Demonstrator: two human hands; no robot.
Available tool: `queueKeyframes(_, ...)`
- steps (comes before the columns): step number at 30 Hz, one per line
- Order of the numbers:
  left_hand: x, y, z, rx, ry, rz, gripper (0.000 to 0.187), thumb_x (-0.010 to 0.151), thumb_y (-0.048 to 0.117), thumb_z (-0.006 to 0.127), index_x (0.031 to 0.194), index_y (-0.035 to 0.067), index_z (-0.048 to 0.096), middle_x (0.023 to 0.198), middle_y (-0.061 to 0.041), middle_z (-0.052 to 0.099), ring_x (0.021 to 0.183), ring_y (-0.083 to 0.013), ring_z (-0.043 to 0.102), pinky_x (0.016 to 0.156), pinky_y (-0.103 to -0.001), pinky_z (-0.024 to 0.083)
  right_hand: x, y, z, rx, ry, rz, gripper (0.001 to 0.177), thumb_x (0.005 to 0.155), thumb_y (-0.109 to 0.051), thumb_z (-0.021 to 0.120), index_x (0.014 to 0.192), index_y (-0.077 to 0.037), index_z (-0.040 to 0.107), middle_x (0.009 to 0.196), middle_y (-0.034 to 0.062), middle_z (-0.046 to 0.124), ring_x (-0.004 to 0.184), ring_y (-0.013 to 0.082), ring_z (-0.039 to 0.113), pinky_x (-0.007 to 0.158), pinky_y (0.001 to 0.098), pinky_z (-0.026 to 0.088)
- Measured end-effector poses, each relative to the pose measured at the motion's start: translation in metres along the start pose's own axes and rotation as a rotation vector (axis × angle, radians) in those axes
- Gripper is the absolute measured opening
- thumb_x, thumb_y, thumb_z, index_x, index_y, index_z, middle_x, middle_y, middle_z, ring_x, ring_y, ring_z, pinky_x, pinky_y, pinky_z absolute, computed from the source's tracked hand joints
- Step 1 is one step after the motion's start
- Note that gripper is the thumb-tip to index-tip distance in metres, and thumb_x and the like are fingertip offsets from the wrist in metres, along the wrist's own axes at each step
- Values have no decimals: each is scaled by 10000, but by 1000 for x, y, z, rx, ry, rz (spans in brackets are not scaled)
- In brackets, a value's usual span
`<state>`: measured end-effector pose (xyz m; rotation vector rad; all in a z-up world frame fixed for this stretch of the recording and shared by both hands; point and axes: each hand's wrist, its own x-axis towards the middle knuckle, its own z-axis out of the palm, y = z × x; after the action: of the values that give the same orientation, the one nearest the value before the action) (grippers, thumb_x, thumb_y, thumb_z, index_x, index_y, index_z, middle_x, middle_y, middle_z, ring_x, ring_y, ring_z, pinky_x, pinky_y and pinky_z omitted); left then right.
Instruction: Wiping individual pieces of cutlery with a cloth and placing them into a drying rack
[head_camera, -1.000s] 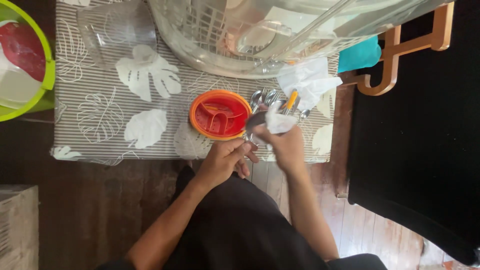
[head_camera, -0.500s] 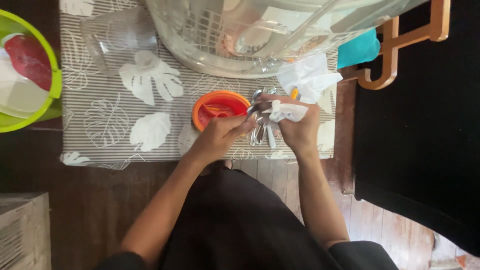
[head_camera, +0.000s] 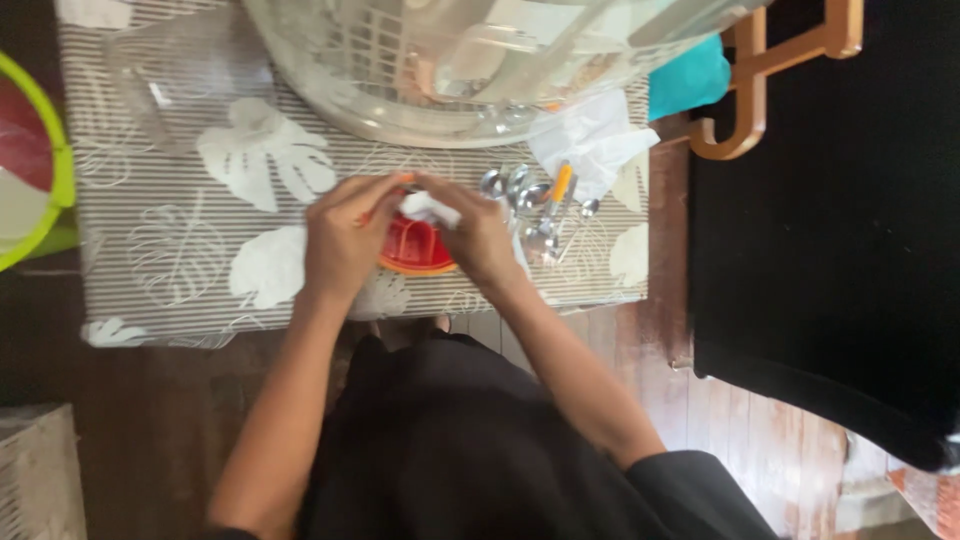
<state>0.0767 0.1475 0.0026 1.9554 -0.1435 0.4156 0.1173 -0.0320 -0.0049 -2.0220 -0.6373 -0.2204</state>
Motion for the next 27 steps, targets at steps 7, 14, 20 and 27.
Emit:
queueKeyframes(7,-6,-15,5,213,116,-12,200,905,-27,808,1088,51,822,938,-117,748,902,-333,730,776,-415,586,-1,-15,-7,-75,-46,154,522,723,56,768,1209,-132,738,1104,104,771,1010,374,737,856,424,599)
queueKeyframes(14,-13,-25,10,309,196,14,206,877,36,854,1069,109,840,909,-63,725,872,-269,725,705,-347,598,-46,79,-99,-436,210,796,380,856,-291,780,997,62,774,809,300,726,870,526,691,736,605,450)
queueKeyframes(20,-22,-23,9,324,200,-34,268,813,57,871,1073,68,809,937,-99,723,873,-315,724,728,-391,593,-84,228,-106,-518,83,624,240,837,-231,806,836,7,778,722,236,710,797,507,685,659,591,465)
queueKeyframes(27,-59,18,13,373,337,-145,218,888,7,801,1105,27,796,929,-136,715,835,-329,717,711,-383,588,-76,251,-84,-516,52,598,281,777,-264,837,787,6,761,701,227,704,775,494,695,668,574,495)
